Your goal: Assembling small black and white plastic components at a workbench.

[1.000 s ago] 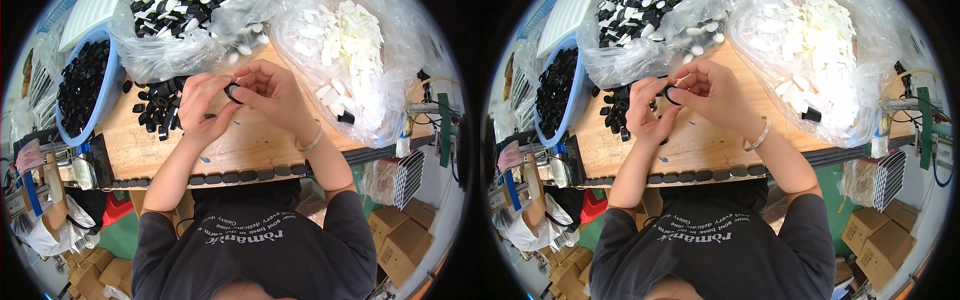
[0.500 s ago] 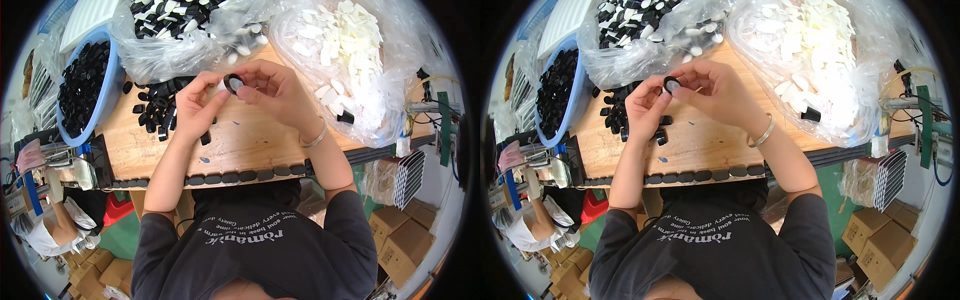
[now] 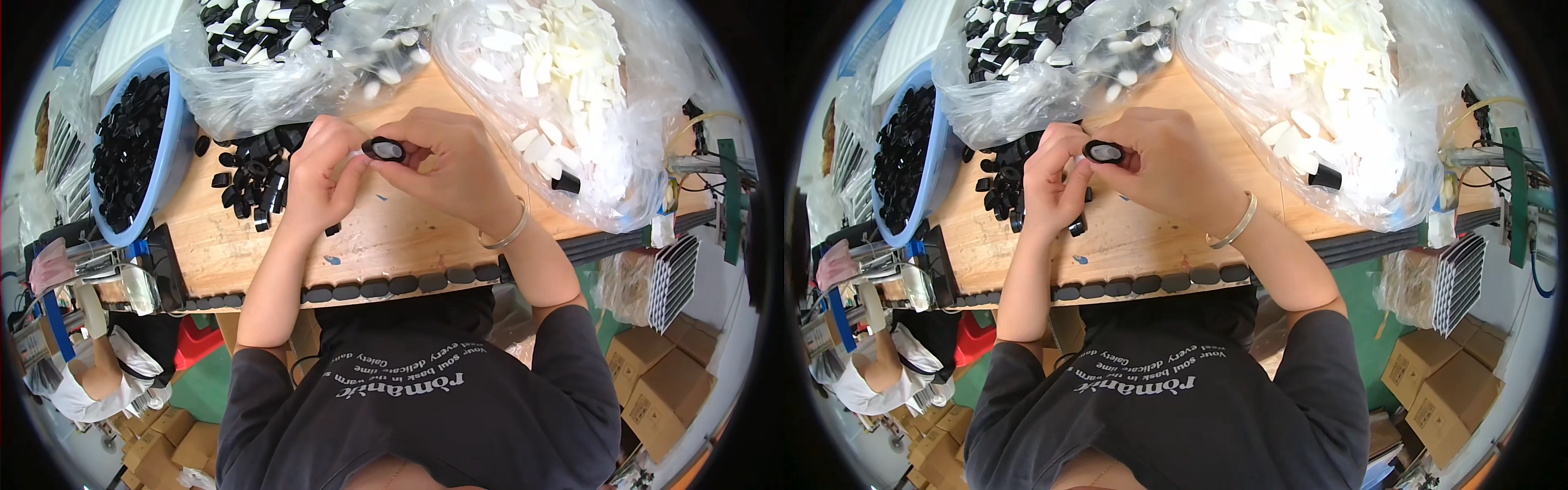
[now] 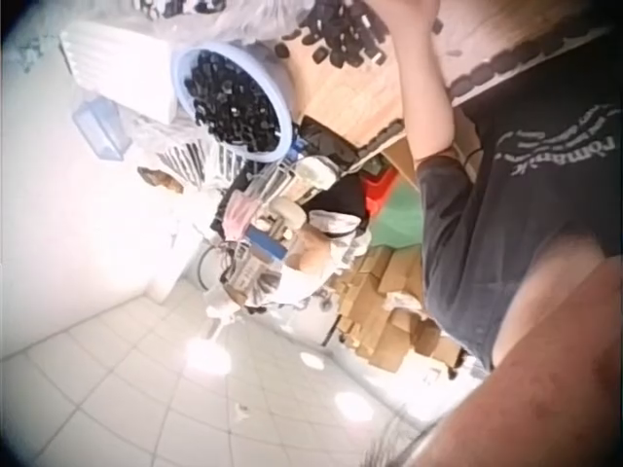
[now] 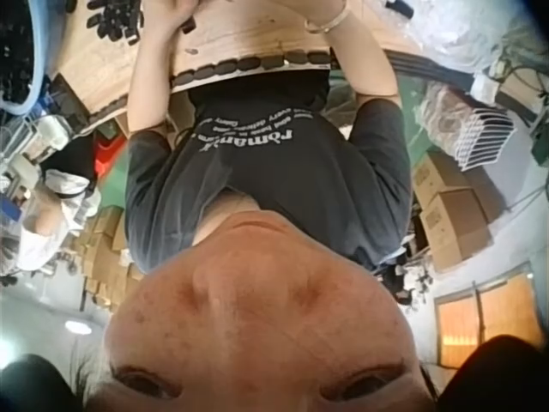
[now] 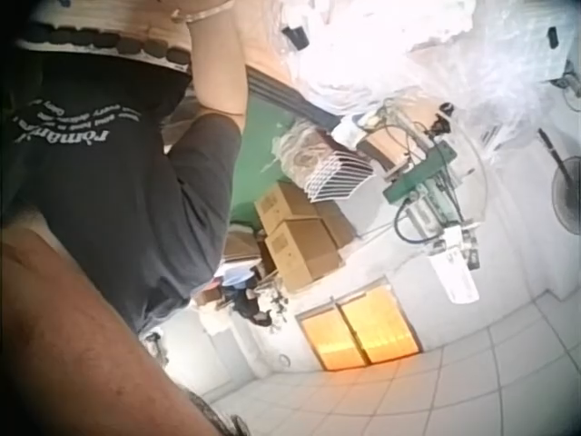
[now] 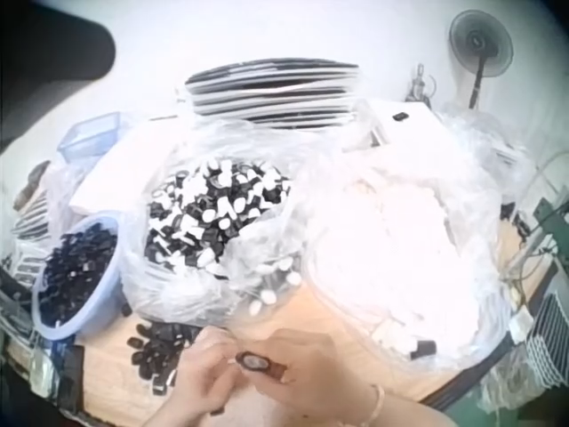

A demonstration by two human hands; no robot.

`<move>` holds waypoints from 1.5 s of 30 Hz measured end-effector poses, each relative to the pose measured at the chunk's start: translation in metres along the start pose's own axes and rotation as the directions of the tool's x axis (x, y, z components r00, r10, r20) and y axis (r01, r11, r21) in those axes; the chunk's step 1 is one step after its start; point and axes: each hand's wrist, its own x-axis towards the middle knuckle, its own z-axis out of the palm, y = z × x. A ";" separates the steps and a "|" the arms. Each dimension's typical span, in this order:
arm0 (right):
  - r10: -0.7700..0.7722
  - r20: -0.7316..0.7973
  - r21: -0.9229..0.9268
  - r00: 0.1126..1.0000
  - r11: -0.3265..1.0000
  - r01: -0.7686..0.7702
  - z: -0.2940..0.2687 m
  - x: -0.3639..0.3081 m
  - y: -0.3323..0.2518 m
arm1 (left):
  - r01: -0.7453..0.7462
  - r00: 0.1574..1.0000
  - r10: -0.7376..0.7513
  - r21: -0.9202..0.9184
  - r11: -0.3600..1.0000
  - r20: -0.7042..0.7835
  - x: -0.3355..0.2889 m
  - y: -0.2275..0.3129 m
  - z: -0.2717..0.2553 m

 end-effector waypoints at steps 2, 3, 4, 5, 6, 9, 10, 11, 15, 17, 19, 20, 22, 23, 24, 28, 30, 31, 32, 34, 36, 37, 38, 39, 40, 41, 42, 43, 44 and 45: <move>-0.029 0.012 -0.021 0.999 0.999 0.030 -0.001 -0.001 0.001 | -0.013 1.000 0.012 0.029 0.999 0.021 0.000 0.003 -0.002; -0.027 0.010 -0.020 1.000 0.999 0.027 -0.001 -0.001 0.000 | -0.026 0.999 0.024 0.061 0.998 0.037 0.001 0.004 -0.002; -0.022 0.019 -0.017 1.000 1.000 0.022 -0.002 -0.002 0.000 | -0.026 0.999 0.024 0.060 0.998 0.040 0.001 0.004 -0.003; -0.017 0.028 -0.014 0.999 1.000 0.018 -0.002 -0.002 0.000 | -0.053 0.998 0.050 0.076 0.996 0.043 0.001 0.004 -0.003; -0.014 0.026 -0.014 1.000 1.000 0.015 -0.003 -0.002 0.000 | -0.080 0.996 0.076 0.092 0.993 0.046 0.002 0.003 -0.003; -0.023 0.035 -0.048 0.999 0.999 0.024 -0.003 -0.002 0.000 | -0.105 0.994 0.097 0.146 0.984 0.056 0.003 0.005 -0.004; 0.004 0.041 -0.003 0.999 1.000 -0.003 -0.003 -0.002 0.000 | -0.104 0.994 0.097 0.146 0.984 0.056 0.003 0.005 -0.005; 0.029 0.050 0.042 0.998 0.999 -0.031 -0.003 -0.002 -0.001 | -0.113 0.993 0.104 0.153 0.982 0.064 0.002 0.005 -0.007; 0.130 0.078 0.136 0.989 0.981 -0.139 -0.001 -0.002 0.000 | -0.124 0.987 0.102 0.188 0.974 0.124 0.002 0.004 -0.011; 0.152 0.096 0.126 0.984 0.978 -0.163 -0.001 -0.002 0.001 | -0.136 0.987 0.116 0.199 0.971 0.108 0.003 0.005 -0.011; 0.176 0.066 0.152 0.982 0.971 -0.184 0.003 -0.002 0.002 | -0.145 0.988 0.128 0.213 0.966 0.091 0.003 0.006 -0.010; 0.201 0.034 0.179 0.979 0.962 -0.204 0.004 -0.002 0.002 | -0.090 0.995 0.080 0.187 0.978 0.061 0.002 0.007 -0.009; 0.201 0.024 0.181 0.979 0.963 -0.202 0.007 -0.002 0.002 | -0.034 0.999 0.030 0.161 0.986 0.030 0.001 0.008 -0.007; 0.203 0.011 0.183 0.979 0.962 -0.202 0.008 -0.002 0.003 | -0.006 0.999 0.000 0.152 0.988 0.034 0.001 0.008 -0.006; 0.203 0.012 0.182 0.979 0.962 -0.202 0.008 -0.002 0.003 | 0.022 0.999 -0.028 0.141 0.990 0.041 0.001 0.008 -0.006; 0.151 0.037 0.121 0.988 0.981 -0.154 0.009 -0.001 0.009 | 0.085 0.982 -0.116 0.205 0.975 0.147 -0.002 0.003 -0.014; 0.149 0.055 0.120 0.987 0.981 -0.155 0.010 -0.001 0.009 | 0.015 0.984 -0.053 0.219 0.976 0.169 -0.002 -0.002 -0.015; 0.158 0.008 0.132 0.987 0.979 -0.157 0.011 -0.001 0.007 | 0.016 0.985 -0.054 0.222 0.975 0.166 -0.001 0.000 -0.013; 0.166 -0.039 0.144 0.985 0.977 -0.159 0.012 -0.001 0.005 | -0.005 0.997 -0.014 0.253 0.968 0.070 0.002 0.005 -0.008; 0.196 -0.062 0.152 0.979 0.971 -0.185 0.013 -0.001 0.004 | -0.024 0.998 0.036 0.248 0.968 -0.042 0.004 0.014 -0.002; 0.227 -0.088 0.159 0.970 0.964 -0.212 0.015 -0.001 0.003 | -0.101 0.990 0.125 0.279 0.955 -0.071 0.001 0.010 0.004; 0.163 -0.088 0.095 0.983 0.983 -0.155 0.016 -0.002 0.003 | -0.176 0.972 0.214 0.308 0.935 -0.093 -0.001 0.007 0.007; 0.099 -0.084 0.031 0.992 0.995 -0.097 0.017 -0.002 0.003 | -0.176 0.972 0.214 0.310 0.934 -0.093 -0.002 0.005 0.008; 0.099 -0.086 0.031 0.991 0.995 -0.097 0.016 -0.002 0.003 | -0.195 0.962 0.244 0.318 0.928 -0.124 -0.003 0.002 0.008; 0.090 -0.066 0.059 0.994 0.995 -0.086 0.015 -0.002 0.002 | -0.212 0.949 0.274 0.326 0.921 -0.155 -0.003 0.001 0.008; 0.080 -0.047 0.087 0.996 0.993 -0.076 0.015 -0.002 0.002 | -0.213 0.949 0.274 0.327 0.921 -0.154 -0.003 0.001 0.008; 0.079 -0.048 0.087 0.996 0.993 -0.075 0.013 -0.001 0.000 | -0.186 0.951 0.246 0.291 0.938 -0.187 -0.002 0.002 0.008; 0.250 0.040 0.298 0.967 0.921 -0.251 0.011 0.000 -0.001 | -0.159 0.951 0.217 0.255 0.954 -0.220 -0.002 0.002 0.007; 0.390 0.162 0.476 0.907 0.774 -0.418 0.010 0.001 -0.002 | -0.160 0.951 0.218 0.255 0.954 -0.219 -0.002 0.002 0.006; 0.389 0.161 0.476 0.907 0.774 -0.417 0.010 0.001 0.001 | -0.159 0.955 0.215 0.258 0.953 -0.207 -0.002 0.001 0.004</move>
